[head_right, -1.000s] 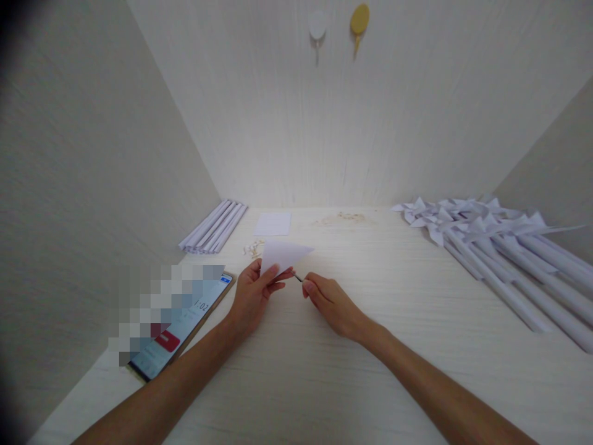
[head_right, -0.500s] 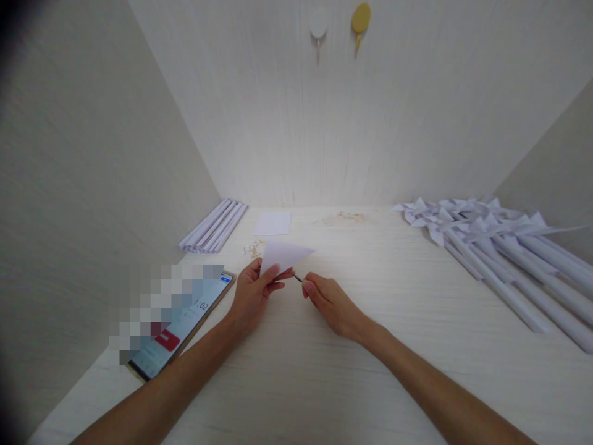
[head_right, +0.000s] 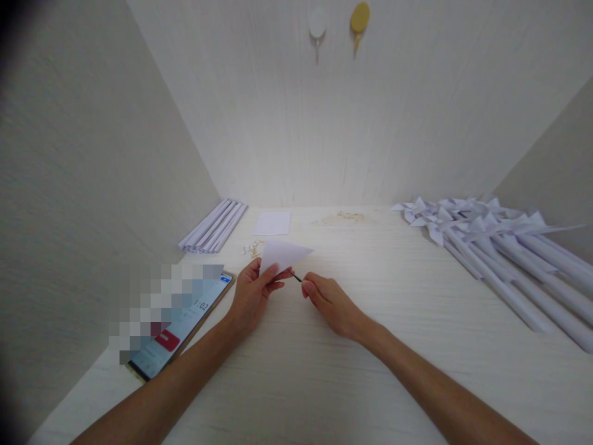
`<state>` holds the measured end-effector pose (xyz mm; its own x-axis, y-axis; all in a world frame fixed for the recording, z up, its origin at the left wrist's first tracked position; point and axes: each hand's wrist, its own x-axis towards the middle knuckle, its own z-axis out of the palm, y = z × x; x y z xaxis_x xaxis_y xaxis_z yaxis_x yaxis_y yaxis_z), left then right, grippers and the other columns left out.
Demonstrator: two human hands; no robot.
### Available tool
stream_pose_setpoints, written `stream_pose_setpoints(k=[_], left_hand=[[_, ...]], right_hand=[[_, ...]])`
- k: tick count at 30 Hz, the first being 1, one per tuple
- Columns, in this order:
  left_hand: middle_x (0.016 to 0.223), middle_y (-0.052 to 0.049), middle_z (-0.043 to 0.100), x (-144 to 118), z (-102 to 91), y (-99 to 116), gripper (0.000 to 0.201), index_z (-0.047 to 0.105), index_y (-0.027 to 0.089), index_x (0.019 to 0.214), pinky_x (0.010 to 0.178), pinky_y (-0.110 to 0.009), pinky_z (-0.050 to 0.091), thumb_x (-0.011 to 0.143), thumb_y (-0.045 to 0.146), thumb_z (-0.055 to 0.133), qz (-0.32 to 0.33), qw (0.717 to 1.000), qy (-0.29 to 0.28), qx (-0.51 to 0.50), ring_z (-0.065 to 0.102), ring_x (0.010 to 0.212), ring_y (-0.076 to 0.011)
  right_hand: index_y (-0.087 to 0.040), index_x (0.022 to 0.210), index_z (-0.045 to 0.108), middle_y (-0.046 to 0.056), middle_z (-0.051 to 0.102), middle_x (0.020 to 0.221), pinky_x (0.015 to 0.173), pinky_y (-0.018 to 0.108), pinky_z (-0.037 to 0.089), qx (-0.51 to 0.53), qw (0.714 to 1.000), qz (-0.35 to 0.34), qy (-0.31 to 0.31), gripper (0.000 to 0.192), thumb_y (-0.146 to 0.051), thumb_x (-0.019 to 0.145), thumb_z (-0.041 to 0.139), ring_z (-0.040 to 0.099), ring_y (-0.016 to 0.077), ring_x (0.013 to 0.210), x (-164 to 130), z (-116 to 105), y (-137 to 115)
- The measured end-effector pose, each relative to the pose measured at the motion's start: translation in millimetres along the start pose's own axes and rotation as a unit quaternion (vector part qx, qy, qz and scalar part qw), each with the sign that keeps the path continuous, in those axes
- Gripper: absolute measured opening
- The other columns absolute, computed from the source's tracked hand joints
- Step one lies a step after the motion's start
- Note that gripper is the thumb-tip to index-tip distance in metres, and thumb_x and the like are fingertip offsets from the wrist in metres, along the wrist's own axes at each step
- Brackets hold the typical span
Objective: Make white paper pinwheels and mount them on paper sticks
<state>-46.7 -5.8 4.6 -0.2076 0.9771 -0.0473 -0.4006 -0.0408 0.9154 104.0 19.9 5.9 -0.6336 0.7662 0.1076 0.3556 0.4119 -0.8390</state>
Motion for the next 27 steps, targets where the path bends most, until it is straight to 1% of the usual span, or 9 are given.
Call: stream_pose_setpoints(k=[5, 8, 10, 13, 15, 17, 19, 23, 27], left_hand=[[0.072, -0.004, 0.066, 1, 0.5, 1, 0.018, 0.050, 0.014, 0.078, 0.049, -0.015, 0.045, 0.065, 0.022, 0.060, -0.006, 1.000, 0.020, -0.010, 0.063, 0.067, -0.0137], [0.072, -0.004, 0.066, 1, 0.5, 1, 0.019, 0.050, 0.014, 0.078, 0.050, -0.015, 0.045, 0.066, 0.024, 0.060, -0.001, 1.000, 0.019, -0.001, 0.063, 0.069, -0.0142], [0.072, -0.004, 0.066, 0, 0.8, 1, 0.019, 0.049, 0.014, 0.077, 0.051, -0.016, 0.045, 0.066, 0.026, 0.059, 0.008, 1.000, 0.013, 0.020, 0.063, 0.070, -0.0148], [0.072, -0.004, 0.066, -2, 2.1, 1, 0.019, 0.048, 0.014, 0.074, 0.051, -0.018, 0.045, 0.067, 0.028, 0.058, 0.021, 0.997, 0.008, 0.070, 0.063, 0.070, -0.0161], [0.071, -0.004, 0.066, -4, 3.6, 2, 0.017, 0.047, 0.014, 0.072, 0.050, -0.018, 0.045, 0.068, 0.028, 0.057, 0.023, 0.995, 0.004, 0.100, 0.063, 0.070, -0.0166], [0.071, -0.004, 0.065, -6, 5.3, 3, 0.016, 0.045, 0.014, 0.069, 0.050, -0.019, 0.045, 0.068, 0.027, 0.056, 0.025, 0.992, -0.004, 0.126, 0.063, 0.069, -0.0168], [0.069, -0.004, 0.065, -7, 7.2, 3, 0.017, 0.044, 0.015, 0.065, 0.049, -0.019, 0.045, 0.068, 0.026, 0.056, 0.030, 0.988, -0.016, 0.151, 0.063, 0.068, -0.0170], [0.063, -0.003, 0.064, -11, 9.7, 1, 0.018, 0.043, 0.015, 0.061, 0.048, -0.020, 0.044, 0.066, 0.025, 0.057, 0.033, 0.980, -0.043, 0.190, 0.063, 0.066, -0.0173], [0.069, -0.005, 0.065, -12, 9.4, 0, 0.015, 0.048, 0.014, 0.068, 0.050, -0.021, 0.045, 0.068, 0.027, 0.055, 0.030, 0.975, -0.071, 0.210, 0.062, 0.068, -0.0168]], right_hand=[[-0.018, 0.062, 0.039, -0.005, 0.034, 0.049, 0.040, 0.020, 0.025, 0.031, 1.000, 0.004, -0.001, 0.036, -0.045, 0.082, 0.026, 0.031, 0.0080, 0.043, -1, 0, 2], [-0.018, 0.063, 0.041, -0.006, 0.032, 0.047, 0.036, 0.017, 0.021, 0.136, 0.990, 0.029, 0.005, 0.033, -0.045, 0.081, 0.032, 0.028, 0.0065, 0.040, -1, 2, 6], [-0.018, 0.065, 0.042, -0.008, 0.029, 0.043, 0.032, 0.017, 0.016, 0.251, 0.967, 0.047, 0.018, 0.032, -0.045, 0.080, 0.034, 0.023, 0.0054, 0.036, 0, 2, 8], [-0.019, 0.065, 0.042, -0.009, 0.029, 0.040, 0.028, 0.016, 0.013, 0.424, 0.903, 0.051, 0.054, 0.032, -0.048, 0.078, 0.035, 0.018, 0.0045, 0.031, 3, -1, 8], [-0.020, 0.065, 0.042, -0.010, 0.029, 0.040, 0.027, 0.016, 0.013, 0.495, 0.863, 0.046, 0.090, 0.029, -0.047, 0.075, 0.042, 0.017, 0.0038, 0.029, 4, -4, 6], [-0.020, 0.066, 0.043, -0.011, 0.028, 0.039, 0.026, 0.014, 0.011, 0.527, 0.840, 0.052, 0.119, 0.024, -0.042, 0.072, 0.050, 0.014, 0.0030, 0.029, 5, -7, 6], [-0.019, 0.067, 0.045, -0.012, 0.026, 0.038, 0.025, 0.013, 0.009, 0.531, 0.835, 0.069, 0.127, 0.022, -0.039, 0.070, 0.055, 0.013, 0.0023, 0.029, 5, -9, 5], [-0.019, 0.065, 0.045, -0.013, 0.025, 0.034, 0.025, 0.012, 0.008, 0.512, 0.842, 0.101, 0.139, 0.022, -0.036, 0.066, 0.059, 0.013, 0.0012, 0.027, 5, -8, 6], [-0.019, 0.060, 0.041, -0.012, 0.034, 0.031, 0.024, 0.013, 0.008, 0.491, 0.849, 0.115, 0.156, 0.027, -0.036, 0.064, 0.061, 0.015, 0.0005, 0.025, 6, -7, 6]])
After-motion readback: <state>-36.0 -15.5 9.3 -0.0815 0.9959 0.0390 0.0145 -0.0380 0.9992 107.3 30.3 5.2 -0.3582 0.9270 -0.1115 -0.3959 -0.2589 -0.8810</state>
